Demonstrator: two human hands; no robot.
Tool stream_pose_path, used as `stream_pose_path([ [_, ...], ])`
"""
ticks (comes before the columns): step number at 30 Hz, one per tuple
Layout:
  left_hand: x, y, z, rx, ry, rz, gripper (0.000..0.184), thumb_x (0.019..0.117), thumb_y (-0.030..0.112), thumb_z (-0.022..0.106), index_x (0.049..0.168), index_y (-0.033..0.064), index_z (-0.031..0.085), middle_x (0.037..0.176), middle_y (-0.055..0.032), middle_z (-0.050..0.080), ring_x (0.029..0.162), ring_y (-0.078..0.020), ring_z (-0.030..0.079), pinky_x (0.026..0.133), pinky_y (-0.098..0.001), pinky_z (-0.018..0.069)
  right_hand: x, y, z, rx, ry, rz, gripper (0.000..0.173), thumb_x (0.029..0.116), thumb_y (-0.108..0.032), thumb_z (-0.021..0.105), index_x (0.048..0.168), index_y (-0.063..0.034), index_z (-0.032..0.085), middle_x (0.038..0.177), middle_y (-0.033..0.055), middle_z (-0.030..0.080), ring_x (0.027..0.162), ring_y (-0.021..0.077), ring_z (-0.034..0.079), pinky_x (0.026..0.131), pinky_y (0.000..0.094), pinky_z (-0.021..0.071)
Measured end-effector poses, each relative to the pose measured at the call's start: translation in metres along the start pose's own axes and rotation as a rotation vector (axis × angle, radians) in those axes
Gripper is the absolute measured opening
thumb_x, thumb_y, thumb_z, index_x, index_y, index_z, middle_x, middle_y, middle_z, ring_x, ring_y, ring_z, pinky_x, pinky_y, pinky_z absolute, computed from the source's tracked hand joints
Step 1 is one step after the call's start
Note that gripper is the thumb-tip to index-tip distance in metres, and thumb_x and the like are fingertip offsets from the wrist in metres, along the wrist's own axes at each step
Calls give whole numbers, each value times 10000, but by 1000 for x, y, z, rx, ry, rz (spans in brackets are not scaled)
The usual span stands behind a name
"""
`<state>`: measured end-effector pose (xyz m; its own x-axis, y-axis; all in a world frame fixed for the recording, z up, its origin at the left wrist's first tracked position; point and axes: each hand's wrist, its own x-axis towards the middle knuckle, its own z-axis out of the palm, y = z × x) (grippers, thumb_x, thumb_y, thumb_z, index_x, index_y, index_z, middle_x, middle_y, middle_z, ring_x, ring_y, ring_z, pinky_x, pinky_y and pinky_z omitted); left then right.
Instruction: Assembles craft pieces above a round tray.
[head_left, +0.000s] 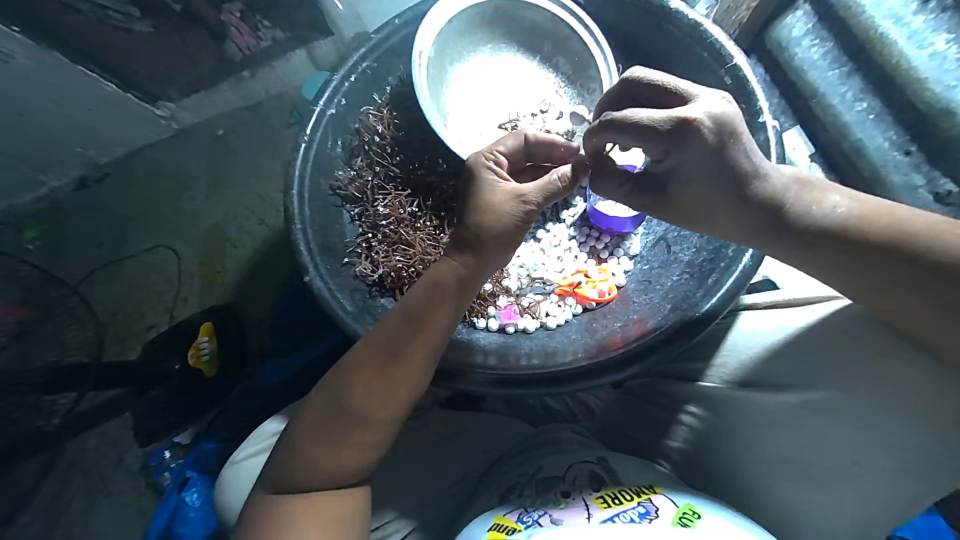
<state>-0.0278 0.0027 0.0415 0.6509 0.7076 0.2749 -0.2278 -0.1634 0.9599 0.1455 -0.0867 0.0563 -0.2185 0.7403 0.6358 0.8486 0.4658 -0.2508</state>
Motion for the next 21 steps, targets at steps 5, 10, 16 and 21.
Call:
stream_pose_path([
  [5, 2, 2, 2, -67, 20, -52, 162, 878, -109, 694, 934, 41, 667, 856, 13, 726, 786, -66, 714, 791, -250, 620, 3, 4, -2, 5, -1, 21, 148, 946, -154, 619, 909, -37, 702, 969, 149, 639, 848, 222, 624, 711, 362, 497],
  [10, 2, 3, 2, -94, 15, -78, 166, 895, -109, 666, 921, 54, 652, 832, 23, 715, 772, -55, 703, 782, -237, 609, 2, 3, -1, 3, 0, 30, 159, 951, -150, 602, 917, -32, 703, 969, 149, 643, 858, 217, 629, 724, 351, 500],
  [16, 3, 3, 2, -91, 3, -73, 168, 898, -109, 657, 920, 56, 637, 830, 21, 706, 774, -57, 699, 789, -239, 606, 3, 1, -2, -2, 3, 41, 148, 938, -152, 612, 909, -37, 700, 971, 147, 643, 860, 223, 634, 722, 366, 504],
  [21, 2, 7, -3, -107, 19, -98, 199, 892, -116, 624, 931, 80, 626, 820, 48, 691, 765, -41, 686, 773, -228, 603, 2, 14, -11, -21, 46, 97, 164, 954, -117, 581, 931, -2, 696, 988, 175, 645, 868, 206, 622, 749, 314, 506],
])
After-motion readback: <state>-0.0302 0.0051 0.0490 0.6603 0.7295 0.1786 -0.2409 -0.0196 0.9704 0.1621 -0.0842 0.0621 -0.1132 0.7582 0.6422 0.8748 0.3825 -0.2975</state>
